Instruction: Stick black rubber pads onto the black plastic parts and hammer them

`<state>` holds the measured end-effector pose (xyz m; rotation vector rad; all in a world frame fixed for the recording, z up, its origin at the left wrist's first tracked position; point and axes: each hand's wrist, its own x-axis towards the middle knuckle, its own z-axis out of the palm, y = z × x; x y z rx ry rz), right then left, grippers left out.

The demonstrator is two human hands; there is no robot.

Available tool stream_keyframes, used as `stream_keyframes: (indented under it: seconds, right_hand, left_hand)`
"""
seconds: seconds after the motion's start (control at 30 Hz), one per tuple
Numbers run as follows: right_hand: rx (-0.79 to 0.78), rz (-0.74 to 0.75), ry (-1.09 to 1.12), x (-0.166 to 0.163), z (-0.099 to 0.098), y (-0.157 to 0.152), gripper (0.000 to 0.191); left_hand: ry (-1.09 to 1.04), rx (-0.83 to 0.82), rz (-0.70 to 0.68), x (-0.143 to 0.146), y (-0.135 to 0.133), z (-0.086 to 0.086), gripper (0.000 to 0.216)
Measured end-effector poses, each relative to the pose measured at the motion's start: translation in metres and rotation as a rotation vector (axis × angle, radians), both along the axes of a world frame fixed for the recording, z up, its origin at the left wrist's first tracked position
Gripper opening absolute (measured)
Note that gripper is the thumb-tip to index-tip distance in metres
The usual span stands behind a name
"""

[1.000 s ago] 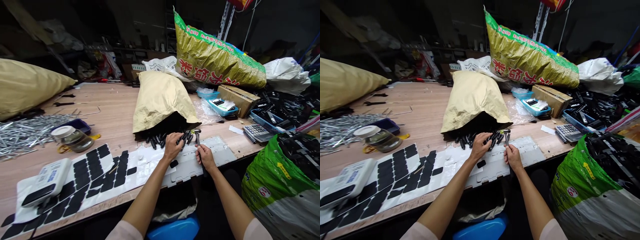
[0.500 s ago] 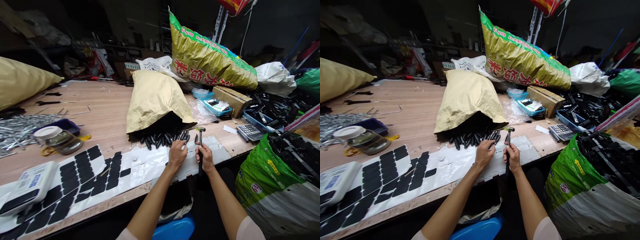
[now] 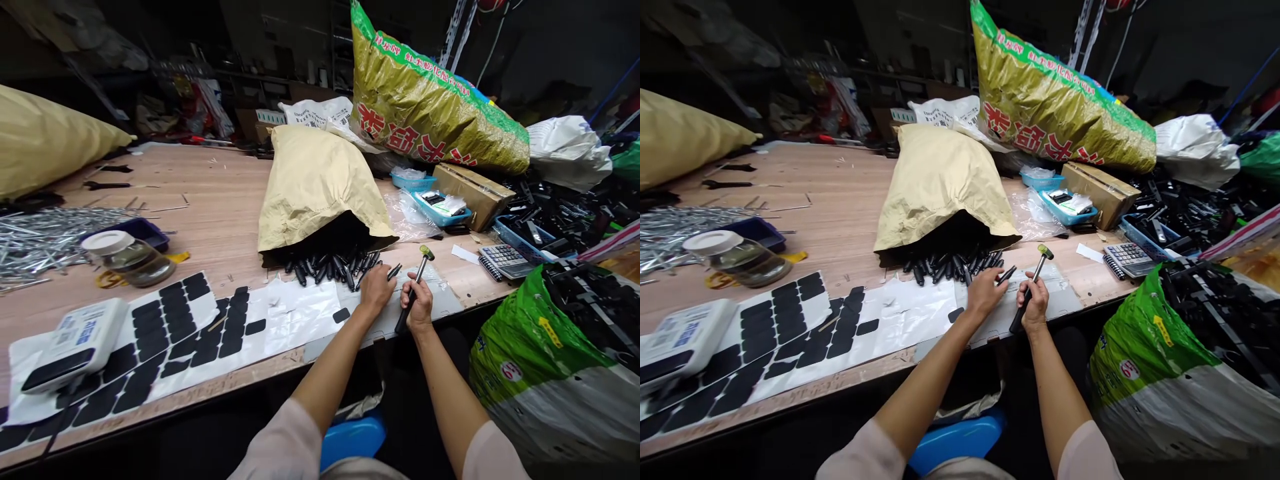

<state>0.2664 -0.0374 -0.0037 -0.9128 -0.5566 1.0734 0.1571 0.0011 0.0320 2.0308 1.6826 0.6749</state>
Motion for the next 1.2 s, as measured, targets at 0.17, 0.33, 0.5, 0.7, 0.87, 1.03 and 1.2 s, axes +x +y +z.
stream_keyframes:
  seconds: [0.17,0.33,0.5,0.7,0.87,1.03,1.2]
  right_hand:
    - [-0.02,0.035,-0.01,-0.002,0.002,0.0,0.033]
    - [-0.07,0.066,-0.06,-0.004,0.01,0.001,0.035]
    - [-0.14,0.148,-0.256,-0.011,0.024,-0.028,0.04]
    - [-0.14,0.34,-0.688,-0.037,0.019,-0.09,0.047]
    - [-0.057,0.281,-0.904,-0.053,0.019,-0.108,0.043]
    - [-0.013,0.188,-0.9,-0.055,0.027,-0.108,0.042]
    - [-0.023,0.224,-0.961,-0.054,0.027,-0.108,0.039]
  left_hand:
    - [-0.1,0.053,0.116,-0.092,-0.053,-0.021,0.019]
    - [-0.039,0.025,0.015,-0.13,-0.062,-0.035,0.026]
    - [-0.074,-0.016,0.03,-0.127,-0.055,-0.04,0.027]
    - [-0.124,-0.044,0.035,-0.127,-0.056,-0.038,0.02]
    - [-0.105,-0.076,0.037,-0.126,-0.057,-0.033,0.016]
    - [-0.11,-0.081,0.034,-0.125,-0.057,-0.03,0.017]
    - [-0.114,-0.096,0.043,-0.125,-0.058,-0.028,0.015]
